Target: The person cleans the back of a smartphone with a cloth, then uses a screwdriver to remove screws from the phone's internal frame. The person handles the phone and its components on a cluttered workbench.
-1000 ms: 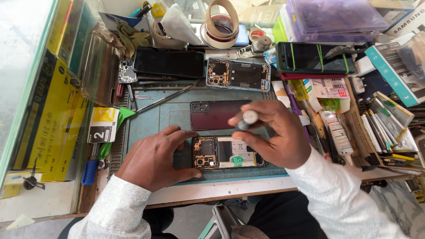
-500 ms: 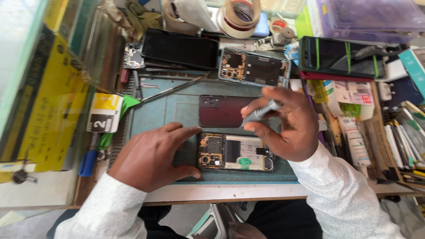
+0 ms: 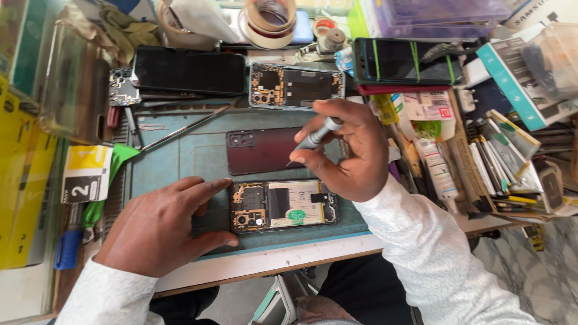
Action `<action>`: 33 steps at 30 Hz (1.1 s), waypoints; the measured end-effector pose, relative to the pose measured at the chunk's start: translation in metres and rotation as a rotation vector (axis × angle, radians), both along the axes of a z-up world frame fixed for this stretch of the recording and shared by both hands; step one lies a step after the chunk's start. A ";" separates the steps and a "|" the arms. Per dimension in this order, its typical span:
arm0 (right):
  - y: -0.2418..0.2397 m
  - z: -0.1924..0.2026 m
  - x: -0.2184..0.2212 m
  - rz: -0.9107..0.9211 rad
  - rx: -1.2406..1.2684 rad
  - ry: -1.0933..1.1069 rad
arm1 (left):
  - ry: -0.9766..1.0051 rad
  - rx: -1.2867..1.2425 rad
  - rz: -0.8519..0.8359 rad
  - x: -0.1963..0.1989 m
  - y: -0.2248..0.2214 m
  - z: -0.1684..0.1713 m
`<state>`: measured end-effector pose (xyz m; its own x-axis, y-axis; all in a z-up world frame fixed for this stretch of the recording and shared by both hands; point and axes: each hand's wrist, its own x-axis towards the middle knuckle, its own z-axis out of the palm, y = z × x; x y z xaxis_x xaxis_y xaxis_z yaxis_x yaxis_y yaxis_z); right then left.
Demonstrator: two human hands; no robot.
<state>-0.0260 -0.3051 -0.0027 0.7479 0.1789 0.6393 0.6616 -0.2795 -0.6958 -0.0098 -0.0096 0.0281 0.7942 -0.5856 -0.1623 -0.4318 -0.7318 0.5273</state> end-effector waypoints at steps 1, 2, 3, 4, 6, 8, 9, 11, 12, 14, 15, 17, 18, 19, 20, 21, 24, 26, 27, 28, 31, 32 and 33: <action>0.000 0.000 0.000 -0.006 -0.010 0.001 | 0.004 -0.010 0.002 0.000 -0.001 0.000; -0.001 0.001 0.000 -0.012 -0.019 0.001 | 0.027 0.017 0.013 0.001 -0.003 0.001; -0.001 0.001 0.000 -0.020 -0.024 0.003 | 0.049 0.045 0.025 0.000 -0.004 0.003; -0.001 0.001 0.001 -0.028 -0.028 0.002 | 0.069 0.073 0.039 0.000 -0.005 0.005; -0.002 0.001 0.001 -0.040 -0.037 0.003 | 0.123 0.181 0.073 0.000 -0.008 0.007; -0.002 0.001 0.001 -0.049 -0.048 0.004 | 0.110 0.164 0.081 0.000 -0.009 0.008; -0.001 0.001 0.000 -0.062 -0.064 -0.010 | 0.069 0.094 0.071 -0.001 -0.010 0.008; -0.001 0.001 0.000 -0.085 -0.097 -0.040 | 0.007 0.015 0.053 -0.002 -0.011 0.007; -0.001 0.001 0.000 -0.079 -0.100 -0.033 | -0.013 0.008 0.046 -0.003 -0.011 0.006; -0.001 0.002 0.000 -0.065 -0.106 -0.019 | -0.020 0.002 0.044 -0.003 -0.011 0.006; -0.001 0.003 0.000 -0.063 -0.109 -0.023 | -0.006 0.003 0.049 -0.003 -0.010 0.005; -0.001 0.003 0.002 -0.057 -0.115 -0.028 | 0.028 0.041 0.049 -0.002 -0.010 0.004; -0.001 0.003 0.002 -0.053 -0.108 -0.022 | 0.048 0.079 0.047 -0.002 -0.009 0.004; -0.001 0.003 0.002 -0.049 -0.100 -0.017 | 0.068 0.116 0.045 -0.002 -0.008 0.004; -0.001 0.003 0.002 -0.046 -0.093 -0.012 | 0.065 0.102 0.052 -0.003 -0.007 0.004; 0.000 0.003 0.003 -0.045 -0.076 -0.013 | 0.063 0.088 0.059 -0.003 -0.005 0.004; -0.002 0.003 0.004 -0.051 -0.040 -0.011 | 0.071 0.049 0.062 -0.003 0.001 0.006; -0.003 0.003 0.004 -0.057 -0.037 -0.006 | 0.063 0.036 0.069 -0.002 0.005 0.007; -0.004 0.003 0.004 -0.054 -0.034 -0.003 | 0.050 0.035 0.077 -0.002 0.007 0.008; -0.003 0.003 0.005 -0.050 -0.028 0.000 | 0.038 0.036 0.087 -0.003 0.008 0.009; -0.001 0.003 0.004 -0.039 -0.034 0.015 | 0.139 0.165 0.170 -0.003 0.013 0.014; -0.001 0.004 0.003 -0.035 -0.041 0.021 | 0.145 0.187 0.178 -0.004 0.013 0.015; -0.001 0.004 0.002 -0.014 -0.046 0.025 | 0.152 0.209 0.186 -0.004 0.013 0.016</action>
<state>-0.0237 -0.3059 0.0013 0.7660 0.1973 0.6119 0.6402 -0.3204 -0.6981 -0.0136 0.0029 0.0438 0.8417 -0.3745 -0.3888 -0.2084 -0.8899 0.4059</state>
